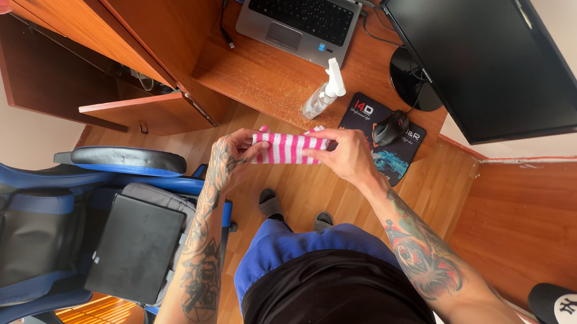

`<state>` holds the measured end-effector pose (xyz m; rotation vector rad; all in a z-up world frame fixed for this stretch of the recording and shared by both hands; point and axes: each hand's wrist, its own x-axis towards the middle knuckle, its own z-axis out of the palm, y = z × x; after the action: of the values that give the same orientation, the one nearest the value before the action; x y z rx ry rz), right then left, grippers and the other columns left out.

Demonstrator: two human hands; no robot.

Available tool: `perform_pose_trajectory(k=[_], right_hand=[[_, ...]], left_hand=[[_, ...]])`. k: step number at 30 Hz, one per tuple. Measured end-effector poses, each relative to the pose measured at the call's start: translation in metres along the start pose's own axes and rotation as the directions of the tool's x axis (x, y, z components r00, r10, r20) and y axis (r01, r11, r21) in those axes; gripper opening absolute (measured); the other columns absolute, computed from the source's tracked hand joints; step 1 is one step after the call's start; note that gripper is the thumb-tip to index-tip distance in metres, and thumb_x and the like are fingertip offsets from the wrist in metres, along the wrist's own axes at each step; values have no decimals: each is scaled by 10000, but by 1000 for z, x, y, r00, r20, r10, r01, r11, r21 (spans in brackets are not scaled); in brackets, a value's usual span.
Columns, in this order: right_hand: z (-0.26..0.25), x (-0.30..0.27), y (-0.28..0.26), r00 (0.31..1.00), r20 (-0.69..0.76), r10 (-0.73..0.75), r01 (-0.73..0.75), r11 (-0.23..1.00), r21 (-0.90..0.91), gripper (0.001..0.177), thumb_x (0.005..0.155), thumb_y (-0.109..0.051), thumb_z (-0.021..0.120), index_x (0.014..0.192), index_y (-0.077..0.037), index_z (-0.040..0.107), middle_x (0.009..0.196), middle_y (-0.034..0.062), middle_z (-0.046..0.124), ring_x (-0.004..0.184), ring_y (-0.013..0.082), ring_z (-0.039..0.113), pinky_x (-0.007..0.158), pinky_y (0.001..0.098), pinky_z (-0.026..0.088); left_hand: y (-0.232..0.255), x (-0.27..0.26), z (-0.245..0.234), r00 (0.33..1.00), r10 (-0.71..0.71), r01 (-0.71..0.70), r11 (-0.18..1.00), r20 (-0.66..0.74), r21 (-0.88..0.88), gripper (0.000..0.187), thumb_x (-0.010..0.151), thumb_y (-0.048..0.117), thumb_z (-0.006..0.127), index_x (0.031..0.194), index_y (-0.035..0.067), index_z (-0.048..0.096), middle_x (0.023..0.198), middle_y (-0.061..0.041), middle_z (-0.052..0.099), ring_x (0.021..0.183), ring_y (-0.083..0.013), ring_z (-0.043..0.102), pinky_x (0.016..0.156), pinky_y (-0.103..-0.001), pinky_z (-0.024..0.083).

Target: The person sprays a cleaning solution onto a cloth and wipes a computer mouse by hand.

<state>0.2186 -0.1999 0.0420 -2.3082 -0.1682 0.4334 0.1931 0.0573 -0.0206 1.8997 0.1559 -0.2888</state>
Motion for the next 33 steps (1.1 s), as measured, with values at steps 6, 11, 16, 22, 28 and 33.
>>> perform_pose_trajectory(k=[6,11,16,22,28,33], right_hand=[[4,15,31,938,-33,-344,311,798,516,254,945,-273,749,1054,-52,692,1260,-69,620,1072,66,664,834,238,593],[15,16,40,943,202,-266,139,862,487,210,945,-177,758,1068,-17,698,844,-31,640,761,45,580,643,236,487],[12,29,50,963,190,-191,67,853,518,170,947,-166,738,1029,-19,709,865,-30,692,773,39,634,661,227,531],[-2,54,83,940,-325,-108,217,922,321,458,892,-153,877,1188,20,573,1037,83,652,942,169,631,785,288,551],[15,115,93,932,-234,-277,349,863,367,460,968,-237,736,1345,-34,569,1230,95,674,1124,173,670,941,341,562],[15,114,98,920,-288,-266,341,905,254,420,1080,-318,595,1315,30,580,1042,87,693,986,150,646,872,341,524]], left_hand=[[-44,11,-7,941,216,-119,933,262,-341,334,1008,271,715,1160,-20,654,1142,-146,695,1056,-189,675,897,-322,570],[-16,22,-13,816,239,-137,965,527,-225,507,946,300,699,1326,-2,552,1212,-121,686,1135,-154,651,969,-324,509],[21,29,11,755,181,-218,976,631,-20,441,988,327,678,1307,23,660,990,-97,780,895,-190,699,824,-349,571],[8,12,20,924,-24,284,712,382,-642,353,992,241,630,1265,21,597,999,-105,740,841,-188,747,765,-381,638],[7,0,28,958,60,202,558,282,-805,313,1012,173,636,1278,10,602,1068,-105,745,922,-198,738,814,-382,628],[10,-4,30,971,-106,239,407,214,-881,299,1007,210,594,1241,24,606,1009,-129,733,881,-258,753,765,-458,656]])
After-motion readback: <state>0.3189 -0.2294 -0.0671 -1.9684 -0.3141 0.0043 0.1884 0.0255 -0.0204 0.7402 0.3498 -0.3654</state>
